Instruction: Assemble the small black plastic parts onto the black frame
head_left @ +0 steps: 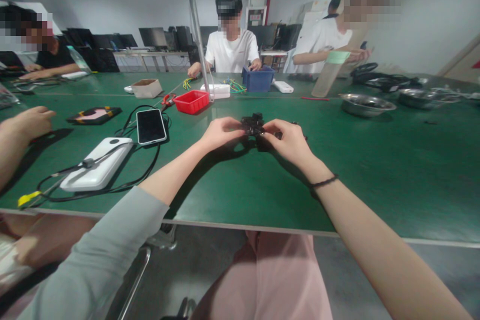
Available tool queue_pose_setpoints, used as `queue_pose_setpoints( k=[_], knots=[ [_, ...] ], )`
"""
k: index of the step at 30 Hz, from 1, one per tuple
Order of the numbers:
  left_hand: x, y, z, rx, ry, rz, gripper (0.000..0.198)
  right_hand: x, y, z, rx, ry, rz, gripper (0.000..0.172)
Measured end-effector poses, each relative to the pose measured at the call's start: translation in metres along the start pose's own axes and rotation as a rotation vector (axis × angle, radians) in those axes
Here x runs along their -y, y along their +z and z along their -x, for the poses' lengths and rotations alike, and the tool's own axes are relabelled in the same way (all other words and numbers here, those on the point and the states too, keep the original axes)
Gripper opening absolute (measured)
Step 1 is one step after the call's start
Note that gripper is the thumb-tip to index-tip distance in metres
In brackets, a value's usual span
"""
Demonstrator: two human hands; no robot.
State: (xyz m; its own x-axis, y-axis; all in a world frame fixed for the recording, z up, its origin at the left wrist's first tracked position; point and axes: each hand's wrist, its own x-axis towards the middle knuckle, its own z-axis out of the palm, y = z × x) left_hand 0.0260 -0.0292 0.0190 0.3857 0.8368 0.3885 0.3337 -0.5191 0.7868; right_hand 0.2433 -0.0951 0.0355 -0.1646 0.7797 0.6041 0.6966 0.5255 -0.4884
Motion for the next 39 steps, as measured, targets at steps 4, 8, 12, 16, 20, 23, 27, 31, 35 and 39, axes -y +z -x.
queue_pose_setpoints(
  k=[4, 8, 12, 16, 20, 23, 27, 31, 35, 39],
  knots=[
    [0.0004, 0.0005, 0.0001, 0.012, 0.024, 0.008, 0.040, 0.0010, 0.0007, 0.0004, 0.011, -0.001, -0.011, 0.006],
    [-0.0004, 0.0005, -0.0003, 0.022, -0.004, -0.016, 0.039, 0.0021, 0.0010, 0.0007, 0.025, 0.002, -0.018, 0.006],
    [-0.0010, 0.0002, -0.0004, 0.026, 0.001, -0.023, 0.038, 0.0023, 0.0007, 0.0006, 0.029, 0.004, -0.011, 0.006],
    [-0.0005, 0.0005, -0.0004, 0.041, 0.017, -0.013, 0.039, 0.0014, 0.0012, 0.0008, 0.035, -0.003, -0.019, 0.006],
    [0.0005, 0.0009, -0.0010, 0.065, 0.038, -0.009, 0.041, -0.0001, 0.0030, 0.0012, 0.023, -0.017, -0.032, 0.008],
    [0.0004, 0.0012, -0.0012, 0.071, 0.048, -0.008, 0.041, -0.0010, 0.0040, 0.0014, 0.018, -0.022, -0.037, 0.009],
    [-0.0007, 0.0013, -0.0007, 0.073, 0.073, -0.004, 0.040, -0.0013, 0.0041, 0.0015, 0.023, -0.022, -0.039, 0.010],
    [-0.0012, 0.0014, -0.0003, 0.072, 0.092, 0.006, 0.039, -0.0011, 0.0038, 0.0016, 0.021, -0.022, -0.037, 0.011],
    [-0.0009, 0.0018, -0.0003, 0.076, 0.076, 0.009, 0.039, -0.0010, 0.0041, 0.0018, 0.020, -0.026, -0.032, 0.011],
    [-0.0004, 0.0019, -0.0003, 0.075, 0.076, 0.008, 0.038, -0.0006, 0.0042, 0.0013, 0.023, -0.029, -0.026, 0.011]
  ],
)
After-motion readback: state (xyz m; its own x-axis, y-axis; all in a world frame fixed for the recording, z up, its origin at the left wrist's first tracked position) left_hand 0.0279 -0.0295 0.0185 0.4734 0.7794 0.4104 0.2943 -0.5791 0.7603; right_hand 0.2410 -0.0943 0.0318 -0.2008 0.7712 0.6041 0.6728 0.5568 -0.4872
